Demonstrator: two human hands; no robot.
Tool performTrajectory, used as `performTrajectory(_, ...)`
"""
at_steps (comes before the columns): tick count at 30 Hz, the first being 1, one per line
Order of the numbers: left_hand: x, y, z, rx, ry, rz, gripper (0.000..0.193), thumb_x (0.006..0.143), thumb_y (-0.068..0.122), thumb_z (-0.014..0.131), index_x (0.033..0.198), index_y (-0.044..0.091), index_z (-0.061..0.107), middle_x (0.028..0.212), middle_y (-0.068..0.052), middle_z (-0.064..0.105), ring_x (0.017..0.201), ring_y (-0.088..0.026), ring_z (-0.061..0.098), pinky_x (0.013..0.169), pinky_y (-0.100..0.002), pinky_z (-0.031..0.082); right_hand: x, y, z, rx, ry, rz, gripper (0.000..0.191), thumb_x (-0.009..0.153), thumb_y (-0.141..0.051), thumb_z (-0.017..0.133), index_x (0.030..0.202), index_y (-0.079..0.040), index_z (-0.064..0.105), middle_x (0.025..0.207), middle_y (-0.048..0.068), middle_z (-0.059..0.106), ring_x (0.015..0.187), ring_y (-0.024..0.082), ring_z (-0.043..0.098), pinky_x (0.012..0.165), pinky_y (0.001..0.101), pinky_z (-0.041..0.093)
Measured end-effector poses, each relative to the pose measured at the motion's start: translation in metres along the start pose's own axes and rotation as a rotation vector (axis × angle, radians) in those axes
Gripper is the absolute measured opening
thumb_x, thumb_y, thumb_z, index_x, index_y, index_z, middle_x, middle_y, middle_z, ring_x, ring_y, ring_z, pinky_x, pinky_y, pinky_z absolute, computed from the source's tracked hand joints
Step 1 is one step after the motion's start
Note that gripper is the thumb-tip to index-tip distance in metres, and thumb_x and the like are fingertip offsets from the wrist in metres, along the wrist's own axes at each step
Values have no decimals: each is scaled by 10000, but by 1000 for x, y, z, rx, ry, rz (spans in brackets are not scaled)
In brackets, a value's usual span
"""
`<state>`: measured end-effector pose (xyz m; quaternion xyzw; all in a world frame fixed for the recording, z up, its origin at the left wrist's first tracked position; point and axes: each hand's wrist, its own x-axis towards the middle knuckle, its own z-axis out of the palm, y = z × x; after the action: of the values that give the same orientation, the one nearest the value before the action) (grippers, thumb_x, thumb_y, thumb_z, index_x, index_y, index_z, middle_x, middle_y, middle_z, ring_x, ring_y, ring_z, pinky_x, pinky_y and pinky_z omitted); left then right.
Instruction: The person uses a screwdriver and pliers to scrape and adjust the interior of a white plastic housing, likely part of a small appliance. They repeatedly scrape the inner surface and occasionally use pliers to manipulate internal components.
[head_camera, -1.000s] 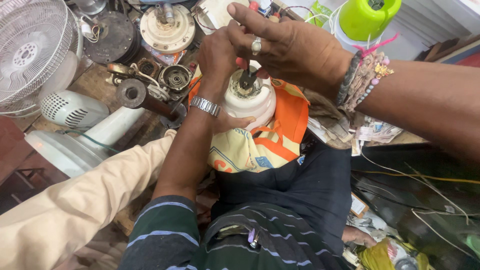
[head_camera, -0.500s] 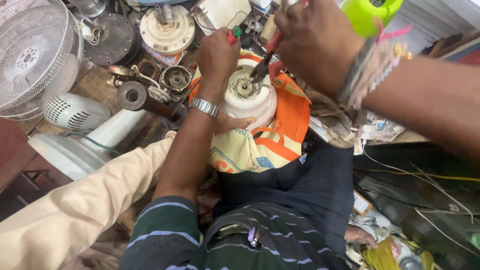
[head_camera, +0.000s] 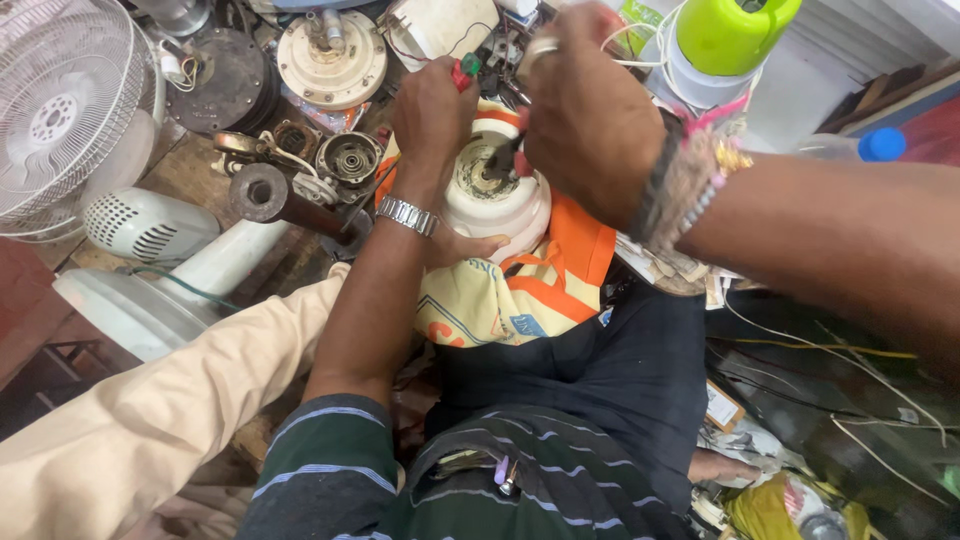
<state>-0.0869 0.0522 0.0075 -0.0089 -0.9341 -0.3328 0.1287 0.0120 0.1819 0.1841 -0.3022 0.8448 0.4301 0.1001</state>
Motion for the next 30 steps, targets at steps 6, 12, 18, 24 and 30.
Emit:
performTrajectory(6, -1, 2, -2, -51, 23, 48, 203, 841, 286, 739, 939, 110, 766, 854, -190, 742, 806, -417, 709, 713, -518, 547, 34, 26, 23, 620, -431, -84, 331, 970, -275, 597, 1045, 6, 755, 872, 152, 719, 806, 320, 695, 730, 467, 531)
performTrajectory(12, -2, 4, -10, -22, 22, 53, 225, 858, 304, 743, 914, 86, 745, 851, -194, 741, 811, -429, 703, 701, -530, 542, -17, 25, 142, 1026, -290, 36, 507, 875, -80, 602, 1369, -183, 645, 890, 97, 747, 743, 243, 707, 685, 409, 551)
performTrajectory(18, 2, -13, 9, 53, 64, 118, 247, 887, 316, 745, 874, 73, 706, 802, -191, 724, 769, -427, 694, 665, -539, 532, -101, -99, 238, 2321, 7, 218, 518, 761, 9, 595, 1270, -33, 679, 1049, 112, 750, 878, 233, 665, 795, 395, 555)
performTrajectory(24, -9, 5, 2, 207, 363, 555, 192, 939, 198, 732, 979, 79, 586, 834, -121, 609, 754, -358, 616, 619, -504, 470, -111, -292, 309, 2660, 551, 814, 436, 768, 73, 552, 1194, 53, 644, 1080, 210, 714, 986, 309, 726, 876, 430, 611)
performTrajectory(30, -63, 78, 22, 8, 183, 878, 271, 869, 20, 675, 1106, 127, 598, 1014, -83, 557, 1000, -288, 533, 850, -462, 418, -130, -308, 327, 2964, 898, 925, 345, 870, 87, 564, 1212, 58, 596, 1214, 228, 669, 1064, 335, 691, 922, 459, 595)
